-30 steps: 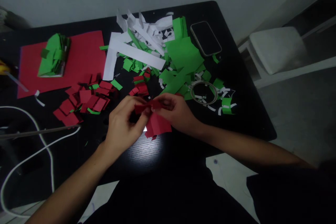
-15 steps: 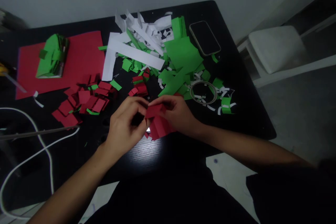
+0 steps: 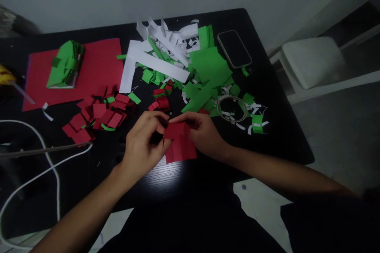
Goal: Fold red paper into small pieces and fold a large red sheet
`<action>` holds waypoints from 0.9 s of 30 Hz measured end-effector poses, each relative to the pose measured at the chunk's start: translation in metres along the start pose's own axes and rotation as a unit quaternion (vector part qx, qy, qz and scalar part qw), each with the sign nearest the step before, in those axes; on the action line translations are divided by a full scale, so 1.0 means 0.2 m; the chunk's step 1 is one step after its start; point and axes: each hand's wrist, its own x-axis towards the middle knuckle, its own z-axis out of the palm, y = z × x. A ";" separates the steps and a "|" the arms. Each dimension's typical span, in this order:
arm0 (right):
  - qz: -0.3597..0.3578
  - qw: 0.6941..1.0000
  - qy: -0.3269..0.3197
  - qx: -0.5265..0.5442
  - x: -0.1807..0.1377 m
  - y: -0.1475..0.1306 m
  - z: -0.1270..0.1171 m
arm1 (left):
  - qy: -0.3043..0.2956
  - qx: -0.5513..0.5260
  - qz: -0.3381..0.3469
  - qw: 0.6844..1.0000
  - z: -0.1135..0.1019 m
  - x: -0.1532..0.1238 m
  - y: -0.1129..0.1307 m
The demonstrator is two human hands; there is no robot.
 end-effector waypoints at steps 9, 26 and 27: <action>0.038 0.999 -0.005 0.018 0.01 0.00 -0.01 | 0.004 -0.061 -0.064 0.996 0.01 0.01 -0.02; 0.043 0.999 -0.009 0.027 0.02 0.01 -0.02 | 0.014 -0.083 -0.067 0.994 0.01 0.01 -0.03; 0.041 0.999 -0.007 0.029 0.02 0.01 -0.02 | 0.013 -0.082 -0.065 0.994 0.01 0.01 -0.03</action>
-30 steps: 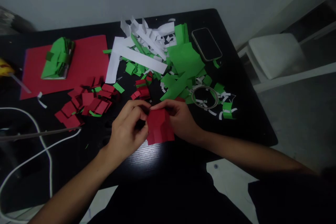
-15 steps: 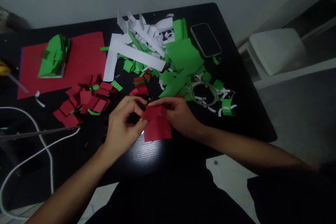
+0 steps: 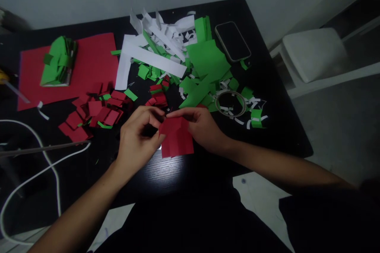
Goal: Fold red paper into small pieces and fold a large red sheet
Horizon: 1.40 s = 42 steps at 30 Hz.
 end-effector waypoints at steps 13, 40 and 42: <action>0.007 1.000 0.001 -0.018 0.00 -0.01 -0.01 | -0.008 -0.006 -0.028 1.000 0.00 0.01 0.00; -0.003 1.000 0.000 -0.012 0.01 -0.02 -0.02 | -0.036 -0.023 -0.056 0.997 -0.01 -0.01 0.00; -0.014 1.000 -0.005 -0.018 0.01 -0.02 -0.01 | -0.035 0.002 -0.030 0.999 0.00 -0.01 0.01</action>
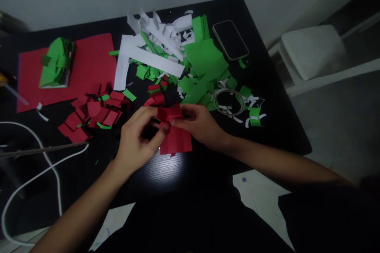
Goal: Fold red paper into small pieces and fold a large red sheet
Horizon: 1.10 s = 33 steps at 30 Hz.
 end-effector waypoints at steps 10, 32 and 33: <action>-0.050 0.998 0.002 -0.025 0.00 0.03 0.02 | 0.029 0.056 -0.005 0.998 0.03 -0.01 0.02; -0.091 0.990 0.009 -0.109 -0.04 0.04 0.02 | 0.022 0.037 -0.014 0.999 0.03 -0.04 -0.01; -0.090 0.990 0.011 -0.109 -0.04 0.04 0.02 | 0.019 0.036 -0.016 0.999 0.03 -0.04 -0.01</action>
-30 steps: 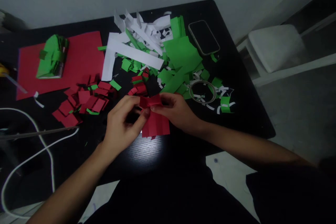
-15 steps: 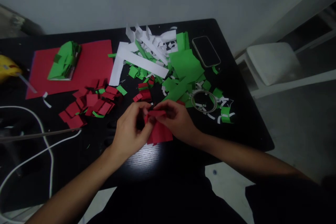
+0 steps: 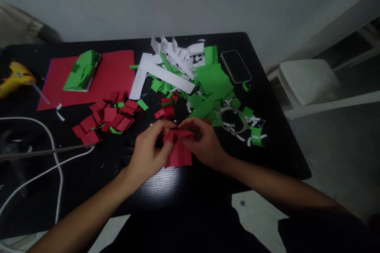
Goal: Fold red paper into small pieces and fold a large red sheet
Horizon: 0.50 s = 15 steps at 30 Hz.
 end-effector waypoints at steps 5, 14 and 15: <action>0.029 0.998 -0.006 0.062 0.01 0.00 0.00 | -0.002 -0.090 -0.034 0.995 0.00 0.00 0.01; 0.050 0.989 -0.045 0.133 0.03 -0.06 -0.01 | 0.011 -0.152 -0.018 0.988 -0.02 0.00 0.00; 0.052 0.988 -0.054 0.136 0.03 -0.06 -0.02 | 0.016 -0.151 -0.011 0.988 -0.02 0.00 0.00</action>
